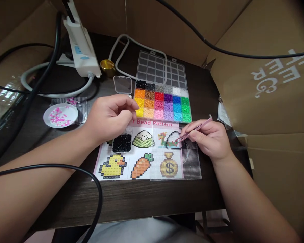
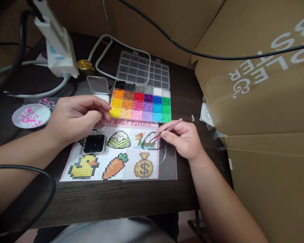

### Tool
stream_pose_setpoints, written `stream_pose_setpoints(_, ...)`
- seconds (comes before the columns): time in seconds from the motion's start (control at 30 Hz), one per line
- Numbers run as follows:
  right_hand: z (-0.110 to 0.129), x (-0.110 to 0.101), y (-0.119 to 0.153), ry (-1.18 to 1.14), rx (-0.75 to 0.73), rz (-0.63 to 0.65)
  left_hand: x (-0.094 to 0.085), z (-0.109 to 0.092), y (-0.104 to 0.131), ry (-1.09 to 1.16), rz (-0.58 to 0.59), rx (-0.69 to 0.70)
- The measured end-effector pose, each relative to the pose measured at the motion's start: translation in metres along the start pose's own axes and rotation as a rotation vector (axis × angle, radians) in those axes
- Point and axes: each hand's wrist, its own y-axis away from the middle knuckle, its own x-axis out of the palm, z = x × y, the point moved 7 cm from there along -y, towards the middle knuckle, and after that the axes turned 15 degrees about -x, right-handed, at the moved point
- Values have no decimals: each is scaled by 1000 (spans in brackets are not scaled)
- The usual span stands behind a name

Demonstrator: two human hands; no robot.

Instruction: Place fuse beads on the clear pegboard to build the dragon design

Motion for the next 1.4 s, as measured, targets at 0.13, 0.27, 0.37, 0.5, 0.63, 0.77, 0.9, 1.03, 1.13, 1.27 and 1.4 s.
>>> stream_pose_setpoints(0.13, -6, -5, 1, -76, 21, -70, -1, 3, -1, -11, 10, -17)
stream_pose_setpoints(0.27, -4, -8, -2, -90, -2, -106, -3, 6, -2, -19, 15, -27)
stream_pose_setpoints(0.37, -2, -9, -6, -129, 6, -177, -3, 7, -3, -15, 22, -30)
stream_pose_setpoints(0.5, 0, -13, -10, -204, 28, -319, -1, 6, -3, 16, 46, -41)
stream_pose_setpoints(0.63, -3, -22, -11, -275, 44, -456, 1, 3, -2, 62, 66, -51)
stream_pose_setpoints(0.77, -10, -34, -8, -339, 88, -595, 1, 2, -2, 58, 64, -55)
stream_pose_setpoints(0.9, -15, -39, -5, -421, 152, -651, 1, 2, -1, 22, 62, -47)
stream_pose_setpoints(1.03, -16, -40, -3, -458, 197, -684, 0, 2, -2, -4, 57, -40)
stream_pose_setpoints(1.13, -14, -37, -4, -467, 218, -649, 0, 4, -2, -7, 63, -20)
stream_pose_setpoints(1.27, -13, -37, -3, -461, 224, -648, -1, 6, -3, 6, 44, 0)
stream_pose_setpoints(1.4, -13, -37, -3, -458, 241, -634, 0, 6, -3, 21, 36, 6)
